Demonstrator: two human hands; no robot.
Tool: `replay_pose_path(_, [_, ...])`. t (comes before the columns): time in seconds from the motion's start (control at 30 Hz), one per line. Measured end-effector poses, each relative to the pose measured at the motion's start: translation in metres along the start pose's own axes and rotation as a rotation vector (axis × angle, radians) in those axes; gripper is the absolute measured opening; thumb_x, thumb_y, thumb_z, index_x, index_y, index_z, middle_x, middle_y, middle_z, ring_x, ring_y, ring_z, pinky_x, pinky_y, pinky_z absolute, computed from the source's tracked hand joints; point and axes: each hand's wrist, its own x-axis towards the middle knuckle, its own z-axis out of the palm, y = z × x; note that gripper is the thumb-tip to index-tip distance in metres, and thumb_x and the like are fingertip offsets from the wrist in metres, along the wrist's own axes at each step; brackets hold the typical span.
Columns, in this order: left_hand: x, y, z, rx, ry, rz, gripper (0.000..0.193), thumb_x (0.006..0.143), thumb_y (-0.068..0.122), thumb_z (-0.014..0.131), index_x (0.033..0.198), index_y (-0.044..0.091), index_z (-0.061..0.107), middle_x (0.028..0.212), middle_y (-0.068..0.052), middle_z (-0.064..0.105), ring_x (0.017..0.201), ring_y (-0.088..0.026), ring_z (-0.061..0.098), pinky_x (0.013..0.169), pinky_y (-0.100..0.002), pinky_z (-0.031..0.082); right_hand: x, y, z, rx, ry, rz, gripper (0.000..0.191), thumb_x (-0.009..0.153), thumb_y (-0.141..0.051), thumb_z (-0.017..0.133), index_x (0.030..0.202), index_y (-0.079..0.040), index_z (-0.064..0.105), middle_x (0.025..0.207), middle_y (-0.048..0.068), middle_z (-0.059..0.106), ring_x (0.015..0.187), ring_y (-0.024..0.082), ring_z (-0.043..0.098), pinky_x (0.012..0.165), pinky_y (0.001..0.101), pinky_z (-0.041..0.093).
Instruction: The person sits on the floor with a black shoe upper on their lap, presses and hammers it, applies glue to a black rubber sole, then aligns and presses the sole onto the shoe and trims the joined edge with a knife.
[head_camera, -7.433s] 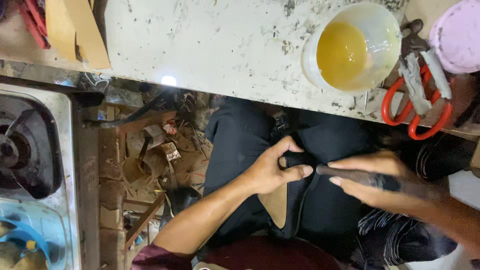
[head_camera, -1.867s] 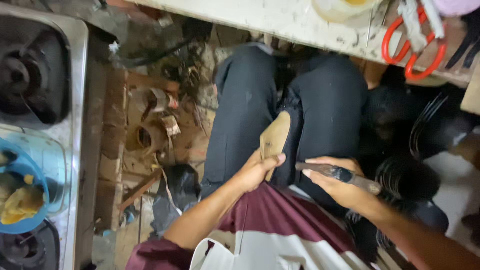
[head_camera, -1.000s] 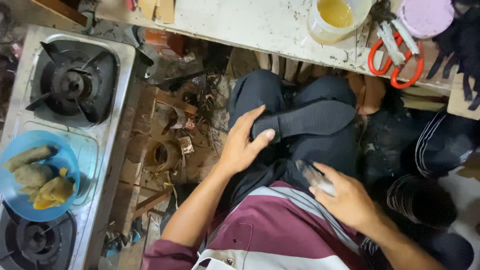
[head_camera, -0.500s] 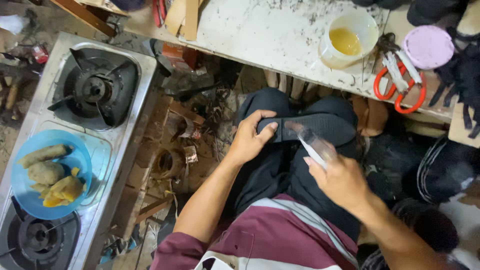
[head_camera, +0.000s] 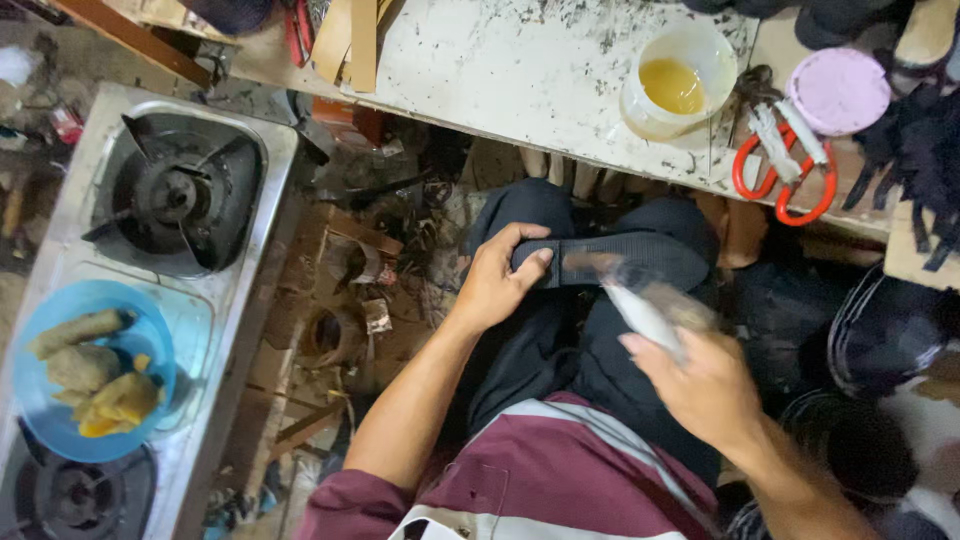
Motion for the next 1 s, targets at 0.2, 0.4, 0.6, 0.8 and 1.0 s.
replay_pose_path(0.2, [0.004, 0.001, 0.002, 0.055, 0.004, 0.136, 0.028, 0.096, 0.017, 0.07, 0.119, 0.001, 0.068, 0.102, -0.008, 0.072, 0.088, -0.012, 0.063, 0.08, -0.03, 0.05, -0.007, 0.024, -0.004, 0.608, 0.164, -0.694, 0.027, 0.096, -0.031, 0.071, 0.094, -0.005, 0.066, 0.082, 0.014, 0.072, 0.07, 0.025, 0.072, 0.062, 0.0413, 0.06])
replay_pose_path(0.4, [0.0, 0.003, -0.005, 0.026, -0.033, 0.017, 0.031, 0.093, 0.019, 0.069, 0.119, 0.003, 0.067, 0.1, -0.008, 0.071, 0.084, -0.012, 0.064, 0.075, -0.028, 0.053, -0.009, 0.026, 0.002, 0.144, 0.138, -0.087, 0.028, 0.092, -0.031, 0.07, 0.097, -0.003, 0.068, 0.081, 0.016, 0.07, 0.071, 0.03, 0.07, 0.065, 0.0386, 0.056])
replay_pose_path(0.6, [0.006, 0.005, -0.003, 0.069, -0.093, -0.037, 0.032, 0.094, 0.022, 0.07, 0.121, 0.004, 0.068, 0.097, -0.009, 0.07, 0.085, -0.014, 0.061, 0.075, -0.031, 0.051, -0.025, 0.045, 0.008, -0.064, 0.417, -0.77, 0.018, 0.091, -0.028, 0.075, 0.096, -0.011, 0.074, 0.077, 0.01, 0.071, 0.064, 0.027, 0.069, 0.058, 0.04, 0.057])
replay_pose_path(0.8, [0.017, 0.049, -0.022, 0.871, -0.245, 0.343, 0.044, 0.085, 0.04, 0.077, 0.119, 0.014, 0.069, 0.104, -0.01, 0.072, 0.099, -0.032, 0.067, 0.078, -0.046, 0.052, 0.0, 0.072, 0.039, -0.143, 0.241, -0.232, 0.024, 0.09, -0.027, 0.073, 0.098, -0.004, 0.07, 0.071, 0.017, 0.069, 0.062, 0.038, 0.068, 0.057, 0.044, 0.054])
replay_pose_path(1.0, [0.02, 0.071, 0.035, 1.21, -0.324, 0.39, 0.089, 0.066, 0.047, 0.086, 0.133, -0.002, 0.055, 0.103, -0.01, 0.069, 0.094, -0.029, 0.066, 0.077, -0.044, 0.052, -0.029, 0.036, -0.004, 0.096, 0.221, -0.013, 0.028, 0.087, -0.026, 0.074, 0.099, 0.0, 0.073, 0.069, 0.015, 0.071, 0.061, 0.033, 0.068, 0.056, 0.0403, 0.054])
